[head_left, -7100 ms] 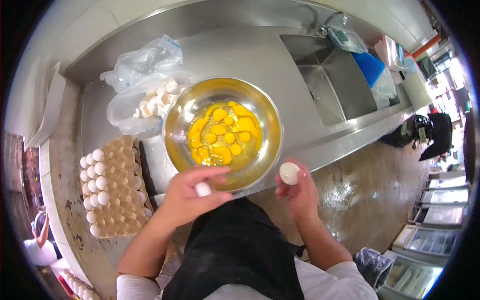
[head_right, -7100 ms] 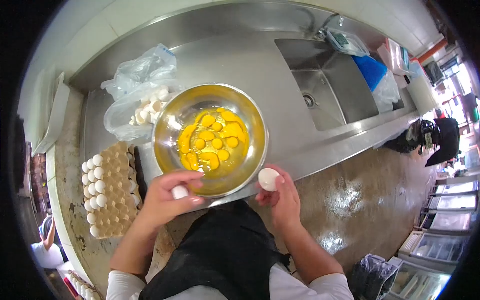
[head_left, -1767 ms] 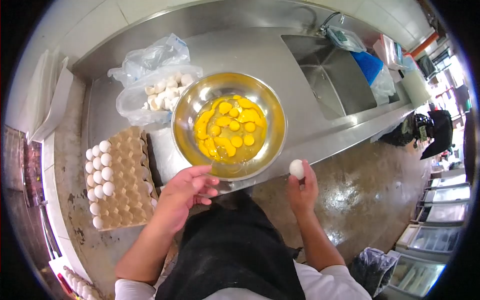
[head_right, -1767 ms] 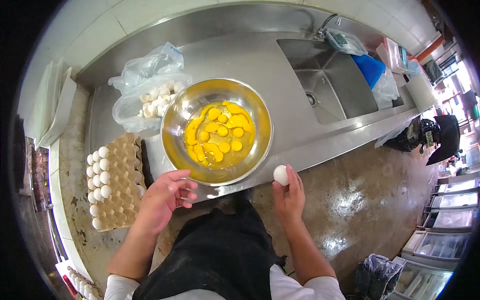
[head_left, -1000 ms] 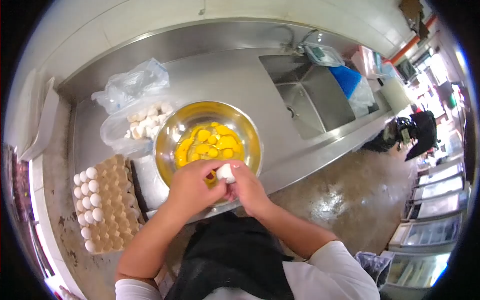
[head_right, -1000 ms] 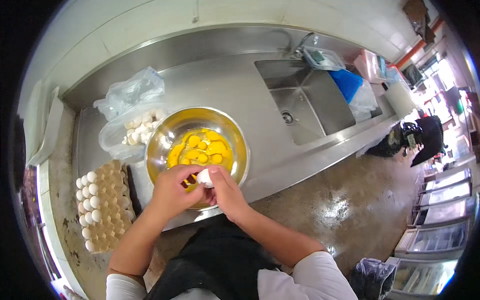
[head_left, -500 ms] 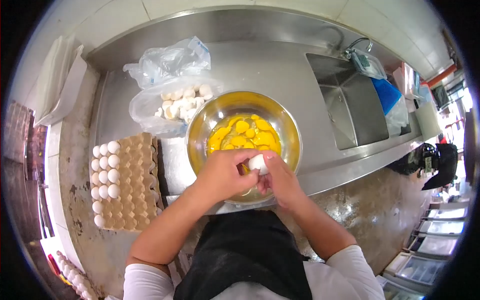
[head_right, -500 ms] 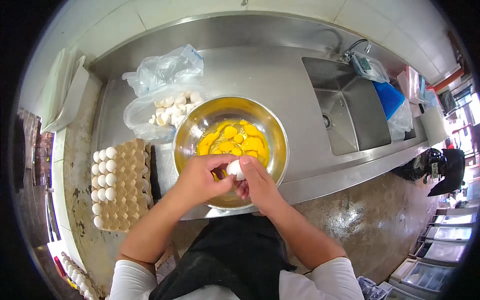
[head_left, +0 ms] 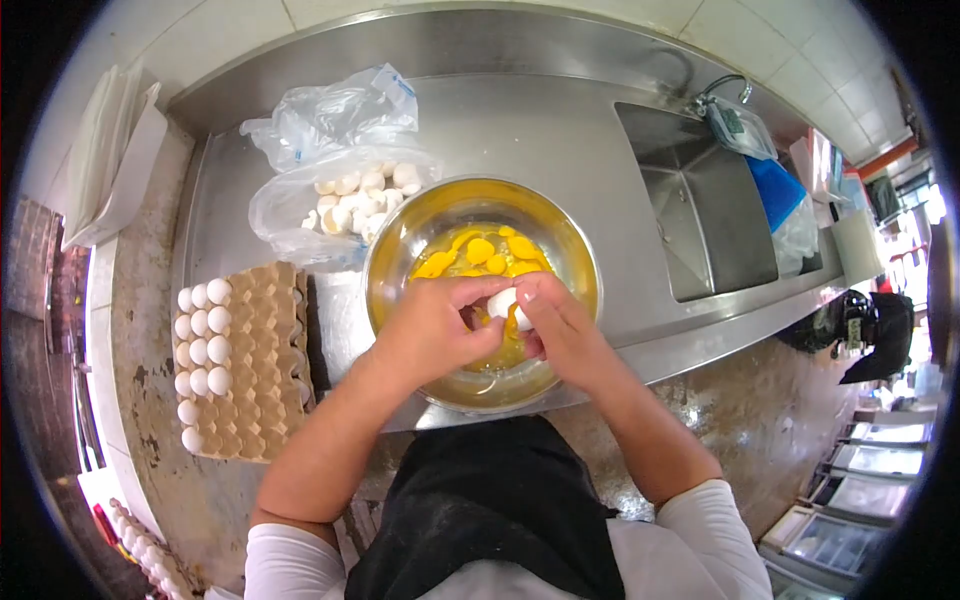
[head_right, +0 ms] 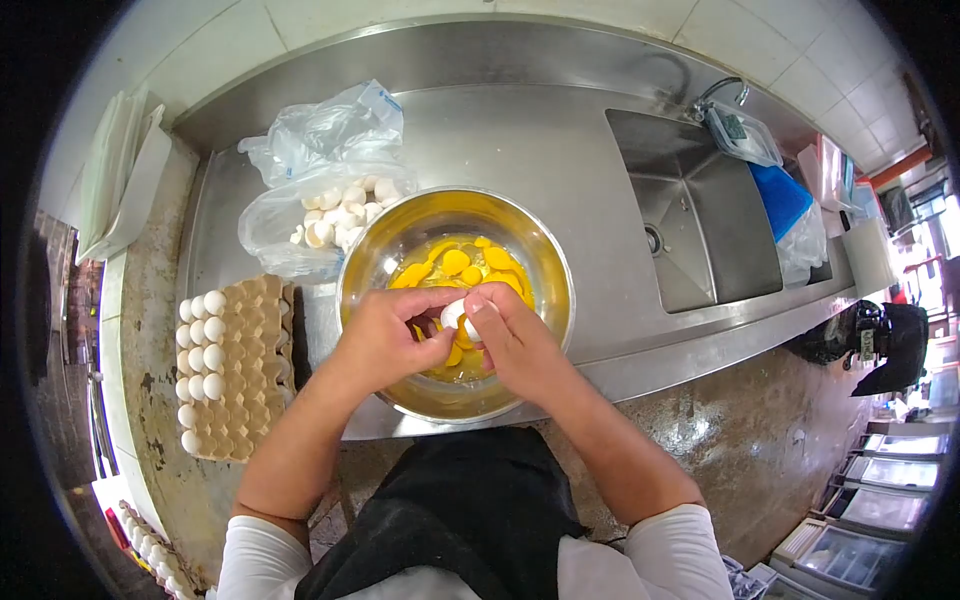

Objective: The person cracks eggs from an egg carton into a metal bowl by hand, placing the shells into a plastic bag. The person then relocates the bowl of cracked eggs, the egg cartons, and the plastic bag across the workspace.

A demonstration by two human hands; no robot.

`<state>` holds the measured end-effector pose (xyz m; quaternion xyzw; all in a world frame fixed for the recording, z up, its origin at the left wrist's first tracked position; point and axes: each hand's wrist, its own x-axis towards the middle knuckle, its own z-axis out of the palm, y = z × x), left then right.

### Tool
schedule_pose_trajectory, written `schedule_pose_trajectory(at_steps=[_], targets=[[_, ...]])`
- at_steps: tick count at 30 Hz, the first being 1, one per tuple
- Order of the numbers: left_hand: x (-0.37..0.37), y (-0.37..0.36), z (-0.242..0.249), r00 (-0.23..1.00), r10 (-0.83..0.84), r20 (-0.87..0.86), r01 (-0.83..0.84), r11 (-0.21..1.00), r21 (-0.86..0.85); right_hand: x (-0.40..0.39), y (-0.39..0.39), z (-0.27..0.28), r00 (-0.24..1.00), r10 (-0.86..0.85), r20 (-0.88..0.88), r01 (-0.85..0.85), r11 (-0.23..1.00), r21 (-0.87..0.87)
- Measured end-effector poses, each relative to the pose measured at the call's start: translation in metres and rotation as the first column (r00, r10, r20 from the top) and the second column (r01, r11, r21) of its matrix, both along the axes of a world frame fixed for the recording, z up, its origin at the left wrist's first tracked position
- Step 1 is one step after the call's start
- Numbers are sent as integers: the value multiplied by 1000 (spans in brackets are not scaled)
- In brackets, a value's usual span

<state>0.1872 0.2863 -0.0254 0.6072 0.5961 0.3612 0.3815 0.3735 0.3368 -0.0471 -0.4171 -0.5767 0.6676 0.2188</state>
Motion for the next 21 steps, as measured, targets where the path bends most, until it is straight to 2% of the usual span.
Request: schedule_pose_trajectory(at_steps=[1, 3, 4, 6, 10, 11, 12, 13, 14, 15, 16, 17, 18, 19, 20, 21], targets=[[-2, 2, 0, 1000, -1, 0, 1, 1000, 0, 1, 2, 0, 1000, -1, 0, 1, 1000, 0], [-6, 5, -1, 979, -68, -193, 83, 994, 69, 2, 5, 2, 984, 38, 172, -95, 937, 337], [-7, 6, 0, 979, -67, -192, 82, 994, 69, 3, 6, 10, 984, 39, 173, -96, 937, 336], [-9, 8, 4, 907, -127, -401, 207, 965, 162, 6, 8, 31, 902, 23, 431, -247, 846, 472], [-7, 8, 4, 939, -96, -329, 160, 972, 172, 5, 15, 20, 936, 57, 348, -234, 838, 493], [-8, 6, 4, 956, -82, -281, 115, 988, 102, 2, 16, 14, 970, 109, 217, -172, 941, 293], [-10, 4, 4, 971, -60, -233, 68, 997, 29, -2, 18, 10, 988, 132, 75, -137, 988, 67], [-12, 1, 5, 970, -37, -239, 46, 998, 32, -7, 20, 9, 985, 155, 70, -160, 985, 70], [-16, -1, 7, 976, -6, -218, 11, 1000, 21, -14, 23, 8, 987, 155, -36, -159, 976, -151], [-22, -4, 9, 980, 27, -199, -25, 1000, 11, -23, 26, 8, 981, 135, -136, -176, 914, -365], [-28, -8, 17, 980, 97, -174, -105, 994, -38, -34, 30, 10, 972, 109, -209, -194, 872, -449], [-36, -13, 14, 974, 126, -186, -134, 991, -31, -48, 35, 13, 966, 137, -220, -224, 869, -441], [-44, -19, 5, 941, 336, 30, -337, 941, 24, -66, 40, 17, 961, 176, -216, -249, 890, -382], [-52, -25, -5, 828, 500, 255, -525, 850, 38, -85, 47, 21, 955, 209, -209, -269, 908, -321], [-64, -31, -15, 645, 561, 519, -632, 773, -49, -109, 57, 24, 950, 270, -155, -303, 919, -251], [-74, -38, -15, 402, 707, 583, -730, 631, -262, -134, 64, 27, 940, 337, -42, -340, 931, -131]])
